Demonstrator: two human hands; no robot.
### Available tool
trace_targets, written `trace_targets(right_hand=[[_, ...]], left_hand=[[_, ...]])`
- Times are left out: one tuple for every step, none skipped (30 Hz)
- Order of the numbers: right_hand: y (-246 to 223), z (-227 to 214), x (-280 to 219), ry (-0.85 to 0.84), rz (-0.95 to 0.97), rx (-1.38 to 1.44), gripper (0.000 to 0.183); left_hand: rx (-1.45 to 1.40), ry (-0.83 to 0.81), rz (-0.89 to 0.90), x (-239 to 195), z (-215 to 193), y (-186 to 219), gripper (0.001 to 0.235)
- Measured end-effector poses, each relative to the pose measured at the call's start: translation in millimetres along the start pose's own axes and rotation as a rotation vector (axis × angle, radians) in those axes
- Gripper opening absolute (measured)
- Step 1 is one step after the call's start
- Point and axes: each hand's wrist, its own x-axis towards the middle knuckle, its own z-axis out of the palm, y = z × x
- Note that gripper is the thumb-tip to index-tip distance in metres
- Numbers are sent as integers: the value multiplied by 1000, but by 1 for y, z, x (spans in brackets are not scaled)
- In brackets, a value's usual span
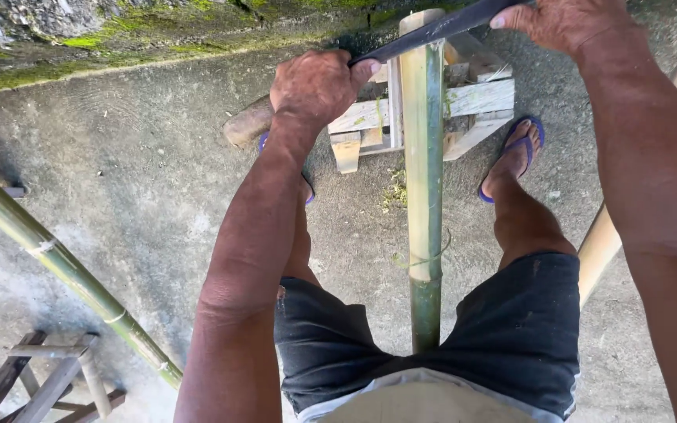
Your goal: Shaping or scraping a bamboo pole using a large knife or machete.
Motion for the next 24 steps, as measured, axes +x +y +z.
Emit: trace_targets(right_hand=[[4, 3, 3, 44, -41, -14, 55], [8, 6, 7, 88, -82, -28, 58], [8, 5, 9, 92, -83, -28, 58], [9, 5, 12, 98, -94, -38, 59], [10, 9, 10, 99, -99, -41, 60], [8, 4, 11, 100, -95, -36, 60], [6, 1, 11, 16, -38, 16, 58], [4, -3, 12, -67, 19, 69, 57], [1, -6, 10, -68, 22, 72, 57], [-2, -8, 9, -116, 59, 85, 56], [-5, -11, 8, -162, 96, 97, 56], [-5, -14, 9, -162, 100, 98, 56], [-8, -13, 6, -172, 120, 111, 55], [-11, -12, 3, -182, 139, 123, 53], [-12, -7, 1, -186, 139, 127, 53], [-13, -4, -2, -166, 115, 109, 52], [-13, -5, 3, -128, 88, 87, 52], [-9, -4, 8, -114, 85, 86, 52], [-7, 1, 8, -70, 43, 62, 52], [-5, 6, 8, -25, 1, 37, 52], [-8, 6, 2, -29, 7, 41, 52], [-11, 6, -4, -44, 29, 81, 51], [-12, 3, -5, -53, 47, 117, 49], [-10, 6, -4, -51, 49, 117, 49]], left_hand=[[2, 16, 7, 2, 0, -1, 66], [4, 32, 14, 4, 0, -2, 65], [4, 36, 13, 5, -2, -2, 65], [16, 54, 26, 7, -2, -3, 64], [33, 65, 41, 9, -1, -3, 63], [39, 63, 42, 11, -2, -3, 63], [37, 45, 40, 12, -2, -3, 64], [36, 27, 38, 14, -3, -3, 64], [39, 24, 39, 11, -4, -2, 64], [38, 8, 22, 7, -5, -1, 65], [37, -7, 7, 5, -8, 1, 66], [39, -8, 9, 9, -8, 0, 66], [32, -15, 13, 9, -4, -1, 65], [25, -22, 16, 9, 0, -3, 65], [26, -26, 14, 6, 2, -3, 65], [35, -17, 29, 2, 3, -3, 64], [47, 10, 46, 1, -2, -2, 64], [51, 24, 45, 3, -6, -2, 64], [74, 35, 49, 2, -6, -2, 63], [97, 46, 54, 2, -6, -2, 62], [100, 40, 57, 1, -3, -1, 62], [101, 43, 65, 0, 0, -1, 61], [100, 55, 71, 1, 0, 0, 59], [101, 56, 73, 1, -3, 2, 59]])
